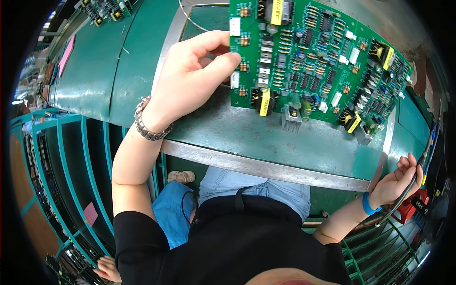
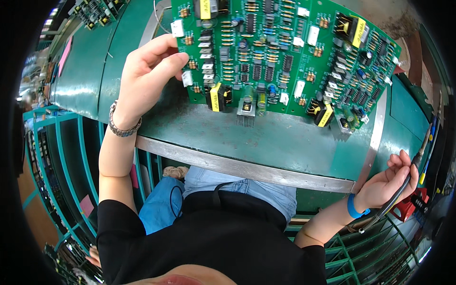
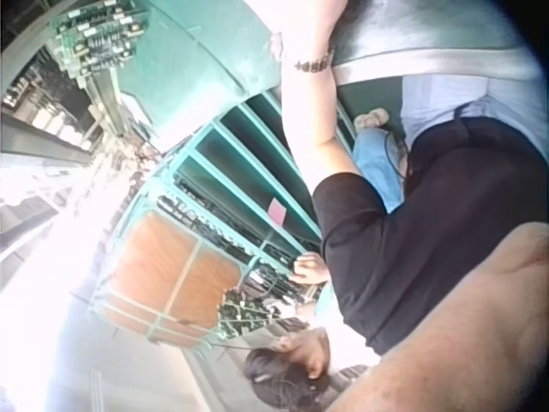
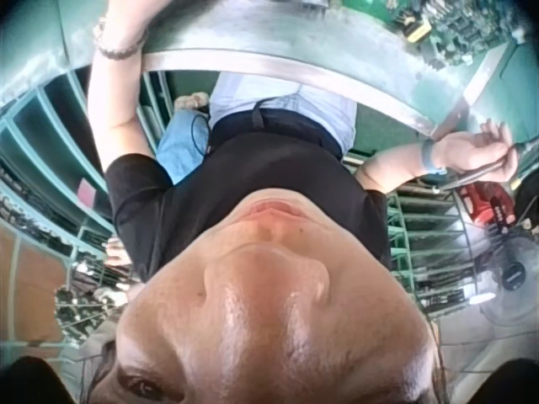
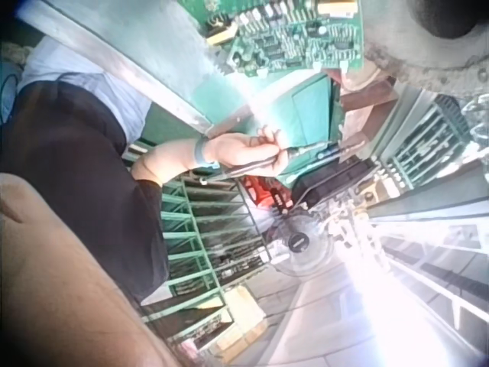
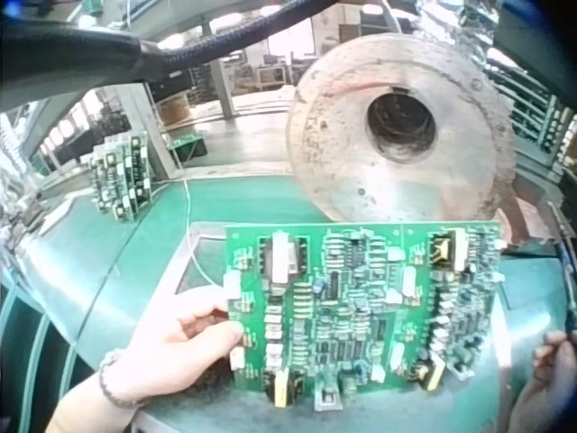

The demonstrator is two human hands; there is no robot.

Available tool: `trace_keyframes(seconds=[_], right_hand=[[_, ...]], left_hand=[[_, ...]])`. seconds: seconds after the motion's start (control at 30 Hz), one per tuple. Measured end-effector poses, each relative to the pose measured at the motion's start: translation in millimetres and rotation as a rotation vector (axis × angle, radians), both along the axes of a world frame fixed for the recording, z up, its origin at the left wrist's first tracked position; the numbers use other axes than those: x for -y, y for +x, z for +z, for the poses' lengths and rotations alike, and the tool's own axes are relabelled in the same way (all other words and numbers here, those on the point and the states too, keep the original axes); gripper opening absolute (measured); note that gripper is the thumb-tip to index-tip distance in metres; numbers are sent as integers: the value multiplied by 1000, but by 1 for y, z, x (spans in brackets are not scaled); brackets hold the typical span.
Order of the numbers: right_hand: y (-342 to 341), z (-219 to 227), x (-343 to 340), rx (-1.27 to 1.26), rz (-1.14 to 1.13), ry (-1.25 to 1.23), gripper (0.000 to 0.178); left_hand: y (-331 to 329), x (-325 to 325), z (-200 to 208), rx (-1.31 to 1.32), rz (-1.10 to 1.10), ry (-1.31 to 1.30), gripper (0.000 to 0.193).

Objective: Solder components onto a green printed circuit board using a soldering iron.

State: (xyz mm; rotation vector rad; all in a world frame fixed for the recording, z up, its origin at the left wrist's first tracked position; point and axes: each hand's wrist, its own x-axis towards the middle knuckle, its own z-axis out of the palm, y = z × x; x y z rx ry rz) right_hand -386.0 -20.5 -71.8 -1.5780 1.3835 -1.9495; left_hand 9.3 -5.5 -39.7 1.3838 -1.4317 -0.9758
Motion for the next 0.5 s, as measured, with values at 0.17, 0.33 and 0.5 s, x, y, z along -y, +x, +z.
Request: trace_keyframes(seconds=[0.17,0.33,0.5], right_hand=[[2,0,-1,8,-36,4,18],[2,1,-1,-11,-22,15,18],[3,1,-1,-14,-23,13,18]], left_hand=[[3,1,1,-24,-10,44,19],[4,1,-1,28,-30,23,21],[4,2,-3,49,-65,-3,20]])
